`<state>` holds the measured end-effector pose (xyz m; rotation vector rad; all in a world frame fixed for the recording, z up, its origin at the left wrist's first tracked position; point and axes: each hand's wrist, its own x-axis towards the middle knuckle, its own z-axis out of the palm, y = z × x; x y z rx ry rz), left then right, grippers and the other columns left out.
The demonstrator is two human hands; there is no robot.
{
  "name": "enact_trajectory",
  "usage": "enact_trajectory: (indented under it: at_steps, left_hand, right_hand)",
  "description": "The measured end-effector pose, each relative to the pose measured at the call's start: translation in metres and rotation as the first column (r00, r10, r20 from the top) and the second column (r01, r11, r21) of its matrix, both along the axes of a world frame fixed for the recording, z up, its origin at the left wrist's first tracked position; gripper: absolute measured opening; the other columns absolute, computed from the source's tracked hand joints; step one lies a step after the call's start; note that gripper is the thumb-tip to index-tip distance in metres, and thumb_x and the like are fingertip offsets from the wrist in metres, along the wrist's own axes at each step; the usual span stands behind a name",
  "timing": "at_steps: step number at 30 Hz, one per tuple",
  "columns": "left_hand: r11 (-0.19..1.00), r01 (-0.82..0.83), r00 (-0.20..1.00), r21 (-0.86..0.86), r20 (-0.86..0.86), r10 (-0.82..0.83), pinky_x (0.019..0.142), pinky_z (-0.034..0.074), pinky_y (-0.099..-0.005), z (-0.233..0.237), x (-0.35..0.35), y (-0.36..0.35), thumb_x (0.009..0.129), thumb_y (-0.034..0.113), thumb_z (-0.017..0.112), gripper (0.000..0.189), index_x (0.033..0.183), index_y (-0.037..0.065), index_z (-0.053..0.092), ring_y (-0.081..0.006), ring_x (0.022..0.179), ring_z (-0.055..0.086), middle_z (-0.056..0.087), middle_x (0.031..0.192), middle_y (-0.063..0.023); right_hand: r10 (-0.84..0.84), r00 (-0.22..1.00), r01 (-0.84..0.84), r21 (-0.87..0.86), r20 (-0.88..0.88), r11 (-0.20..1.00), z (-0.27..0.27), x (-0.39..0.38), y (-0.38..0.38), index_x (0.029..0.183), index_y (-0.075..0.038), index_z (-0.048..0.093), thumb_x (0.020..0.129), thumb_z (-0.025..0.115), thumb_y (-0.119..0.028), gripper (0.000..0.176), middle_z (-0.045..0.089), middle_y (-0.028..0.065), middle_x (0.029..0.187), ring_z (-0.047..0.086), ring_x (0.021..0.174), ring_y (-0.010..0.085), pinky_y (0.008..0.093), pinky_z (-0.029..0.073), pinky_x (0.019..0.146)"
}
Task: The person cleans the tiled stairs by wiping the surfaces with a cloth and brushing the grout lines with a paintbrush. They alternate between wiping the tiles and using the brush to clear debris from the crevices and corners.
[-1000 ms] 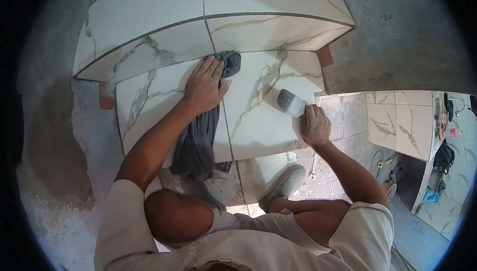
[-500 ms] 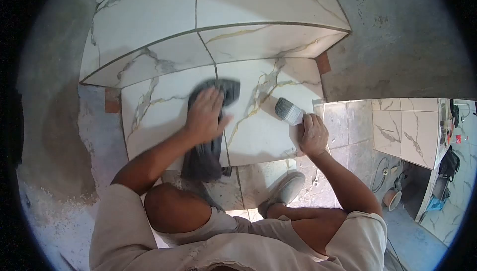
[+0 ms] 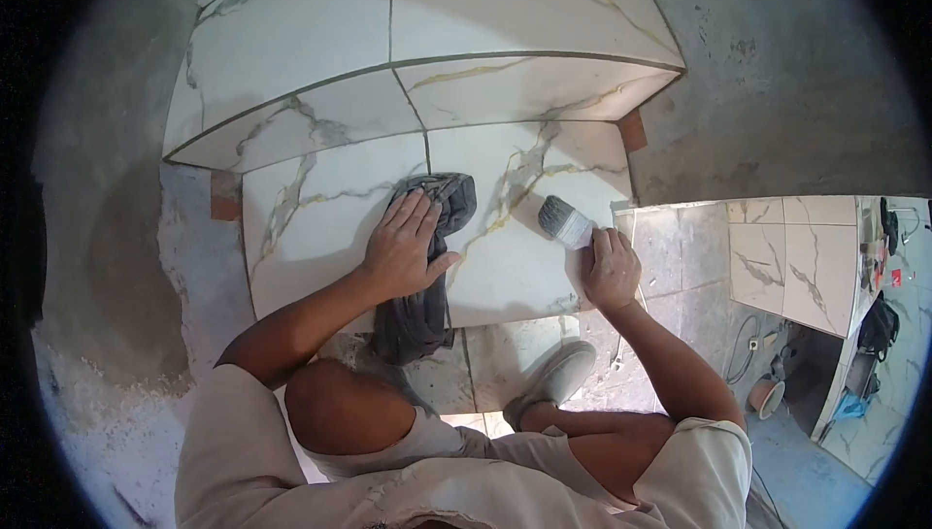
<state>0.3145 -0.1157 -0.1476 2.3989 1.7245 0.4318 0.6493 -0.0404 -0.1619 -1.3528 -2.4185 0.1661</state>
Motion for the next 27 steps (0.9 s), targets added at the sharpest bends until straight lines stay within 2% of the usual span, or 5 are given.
enact_trajectory:
  at_steps: [11, 16, 18, 23, 27]
  left_hand:
    - [0.991, -0.124, 0.991, 0.048, 0.058, 0.121, 0.116, 0.023, -0.0475, -0.028, -0.008, 0.054, 0.094, 0.039, 0.051, 0.063, 0.135, -0.009, 0.044, -0.0408, 0.137, 0.034, 0.044, 0.139, -0.0294]
    - [0.849, 0.518, 0.832, -0.108, 0.294, -0.47, 0.117, 0.024, -0.0474, -0.011, 0.047, -0.048, 0.08, 0.035, 0.07, 0.071, 0.137, 0.0, 0.047, -0.0346, 0.138, 0.037, 0.046, 0.141, -0.0222]
    - [0.851, 0.522, 0.821, -0.059, 0.306, -0.482, 0.117, 0.024, -0.0462, -0.011, 0.045, -0.047, 0.081, 0.036, 0.069, 0.068, 0.135, 0.0, 0.05, -0.0331, 0.138, 0.037, 0.046, 0.141, -0.0216]
    - [0.998, -0.028, 0.998, 0.048, 0.058, 0.025, 0.117, 0.021, -0.0468, -0.022, -0.004, 0.014, 0.092, 0.038, 0.054, 0.064, 0.139, -0.005, 0.042, -0.0371, 0.139, 0.033, 0.041, 0.143, -0.0274]
    - [0.918, -0.386, 0.922, 0.09, 0.061, 0.381, 0.116, 0.02, -0.0487, -0.028, -0.078, 0.01, 0.094, 0.036, 0.051, 0.063, 0.138, -0.009, 0.041, -0.0388, 0.139, 0.032, 0.041, 0.142, -0.0286]
  right_hand:
    - [0.022, 1.0, -0.022, -0.002, -0.016, 1.0, -0.005, 0.002, -0.001, 0.092, -0.001, 0.055, 0.079, 0.056, -0.008, 0.014, 0.057, 0.0182, 0.084, 0.057, 0.077, 0.0384, 0.0472, 0.048, 0.066]
    - [0.041, 0.999, -0.041, -0.005, 0.027, 0.999, 0.0, 0.0, 0.002, 0.093, 0.001, 0.054, 0.08, 0.054, -0.008, 0.015, 0.055, 0.0176, 0.08, 0.056, 0.075, 0.0388, 0.0481, 0.046, 0.065]
    - [0.031, 0.999, -0.031, 0.016, 0.028, 0.999, 0.002, -0.004, 0.004, 0.092, 0.001, 0.053, 0.08, 0.054, -0.007, 0.014, 0.055, 0.0177, 0.08, 0.056, 0.075, 0.039, 0.0481, 0.046, 0.065]
    - [-0.004, 0.998, 0.003, 0.014, 0.07, 1.0, 0.001, -0.006, 0.001, 0.086, -0.003, 0.051, 0.079, 0.052, -0.006, 0.007, 0.055, 0.018, 0.077, 0.055, 0.075, 0.0395, 0.05, 0.045, 0.064]
    - [-0.076, 0.975, 0.073, 0.021, 0.208, 0.997, -0.017, 0.0, 0.0, 0.09, -0.004, 0.052, 0.08, 0.055, -0.007, 0.011, 0.057, 0.0172, 0.082, 0.057, 0.083, 0.0396, 0.05, 0.048, 0.069]
